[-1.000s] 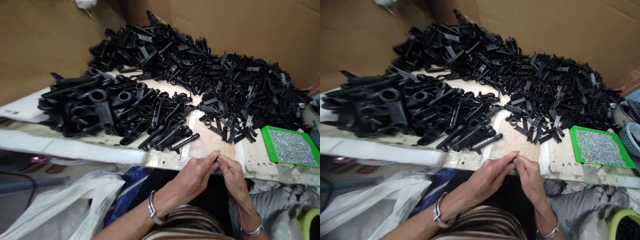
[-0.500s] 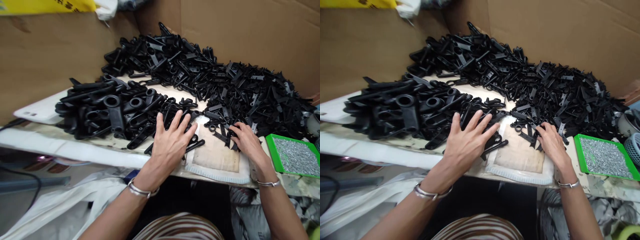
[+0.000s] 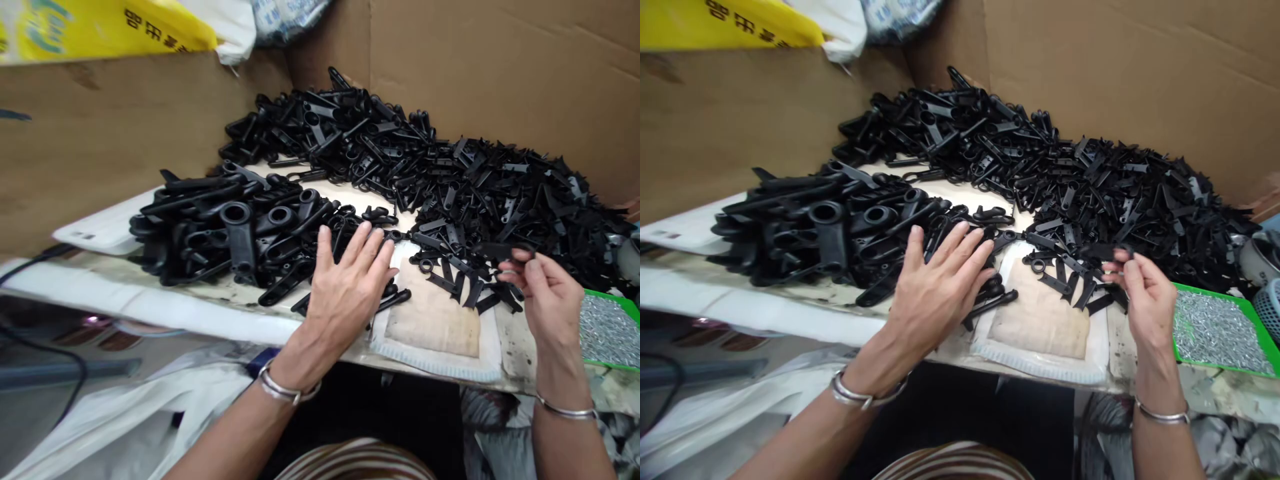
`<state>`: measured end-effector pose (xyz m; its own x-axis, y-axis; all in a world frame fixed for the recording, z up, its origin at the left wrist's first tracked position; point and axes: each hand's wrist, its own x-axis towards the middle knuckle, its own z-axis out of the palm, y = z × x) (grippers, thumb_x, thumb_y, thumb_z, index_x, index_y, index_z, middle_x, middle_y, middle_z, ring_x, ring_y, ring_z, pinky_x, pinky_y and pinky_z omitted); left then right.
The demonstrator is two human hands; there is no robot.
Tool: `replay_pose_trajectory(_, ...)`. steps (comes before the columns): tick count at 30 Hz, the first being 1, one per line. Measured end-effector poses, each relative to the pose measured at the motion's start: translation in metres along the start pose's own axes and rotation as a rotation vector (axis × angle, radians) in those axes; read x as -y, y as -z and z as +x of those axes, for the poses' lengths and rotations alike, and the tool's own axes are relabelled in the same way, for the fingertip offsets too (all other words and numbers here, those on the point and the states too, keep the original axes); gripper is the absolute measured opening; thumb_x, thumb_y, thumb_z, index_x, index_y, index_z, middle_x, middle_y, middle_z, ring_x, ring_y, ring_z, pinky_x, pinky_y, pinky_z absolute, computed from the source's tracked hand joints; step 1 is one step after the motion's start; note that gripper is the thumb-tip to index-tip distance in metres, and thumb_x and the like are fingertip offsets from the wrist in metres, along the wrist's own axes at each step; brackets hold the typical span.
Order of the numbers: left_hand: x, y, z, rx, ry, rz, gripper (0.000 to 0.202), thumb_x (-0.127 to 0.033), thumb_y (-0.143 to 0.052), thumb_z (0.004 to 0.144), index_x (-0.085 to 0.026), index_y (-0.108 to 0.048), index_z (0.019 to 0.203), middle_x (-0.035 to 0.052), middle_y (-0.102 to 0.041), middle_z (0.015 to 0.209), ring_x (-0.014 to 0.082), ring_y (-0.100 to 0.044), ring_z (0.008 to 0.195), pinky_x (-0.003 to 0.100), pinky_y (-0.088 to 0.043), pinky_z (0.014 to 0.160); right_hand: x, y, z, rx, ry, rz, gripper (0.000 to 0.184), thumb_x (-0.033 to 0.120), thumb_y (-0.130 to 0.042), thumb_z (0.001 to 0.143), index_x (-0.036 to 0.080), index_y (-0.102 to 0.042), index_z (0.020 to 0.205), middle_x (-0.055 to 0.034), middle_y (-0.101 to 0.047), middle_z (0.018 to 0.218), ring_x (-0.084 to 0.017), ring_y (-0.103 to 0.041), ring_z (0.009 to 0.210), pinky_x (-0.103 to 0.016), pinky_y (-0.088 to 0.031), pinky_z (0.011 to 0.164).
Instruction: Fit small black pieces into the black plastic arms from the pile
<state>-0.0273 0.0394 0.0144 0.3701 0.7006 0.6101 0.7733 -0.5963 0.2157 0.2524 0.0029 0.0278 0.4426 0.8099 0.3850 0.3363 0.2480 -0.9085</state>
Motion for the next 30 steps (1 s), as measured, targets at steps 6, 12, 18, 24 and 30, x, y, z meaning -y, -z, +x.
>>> replay_pose_trajectory(6,-0.049,0.000,-0.014,0.217,0.058,-0.811,0.040,-0.025,-0.054,0.094,-0.016,-0.054,0.133,0.0112,-0.069,0.122,0.0212,-0.066,0.112,0.031,-0.054,0.095,0.017,-0.015,-0.038,0.644,-0.339,0.216,0.030,0.046,-0.061,0.090,0.020,-0.074,0.098,-0.0065,-0.075,0.078,-0.019,-0.070,0.068,-0.034,-0.060,0.066)
replay_pose_trajectory(12,-0.055,-0.013,-0.034,0.593,0.552,-1.329,0.035,-0.023,-0.054,0.089,-0.017,-0.063,0.123,0.0004,-0.066,0.074,0.0112,-0.062,0.058,0.022,-0.051,0.059,0.004,0.002,-0.026,0.706,-0.128,-0.501,0.026,0.037,-0.057,0.090,0.021,-0.076,0.099,-0.0054,-0.077,0.091,-0.020,-0.071,0.078,-0.031,-0.056,0.075)
replay_pose_trajectory(18,-0.037,-0.020,-0.033,0.501,0.841,-1.561,0.046,-0.034,-0.067,0.082,-0.014,-0.063,0.124,0.0117,-0.071,0.103,0.0190,-0.068,0.079,0.029,-0.057,0.067,-0.025,0.018,0.023,0.280,0.187,-0.951,0.027,0.033,-0.054,0.089,0.020,-0.074,0.101,-0.0093,-0.076,0.098,-0.025,-0.070,0.086,-0.038,-0.053,0.081)
replay_pose_trajectory(24,-0.042,-0.023,-0.031,0.469,0.925,-1.679,0.049,-0.029,-0.071,0.079,-0.017,-0.064,0.126,0.0121,-0.065,0.126,0.0239,-0.068,0.098,0.030,-0.057,0.075,-0.042,-0.020,0.059,0.331,0.197,-1.182,0.035,0.034,-0.061,0.087,0.020,-0.068,0.118,-0.0131,-0.071,0.106,-0.028,-0.067,0.093,-0.040,-0.052,0.080)
replay_pose_trajectory(30,-0.043,-0.022,-0.036,0.486,0.931,-1.688,0.053,-0.025,-0.069,0.079,-0.016,-0.060,0.130,0.0122,-0.068,0.117,0.0232,-0.068,0.095,0.027,-0.055,0.070,-0.056,-0.024,0.071,0.315,0.195,-1.151,0.026,0.025,-0.064,0.081,0.019,-0.071,0.105,-0.0092,-0.070,0.094,-0.024,-0.066,0.085,-0.038,-0.052,0.079)
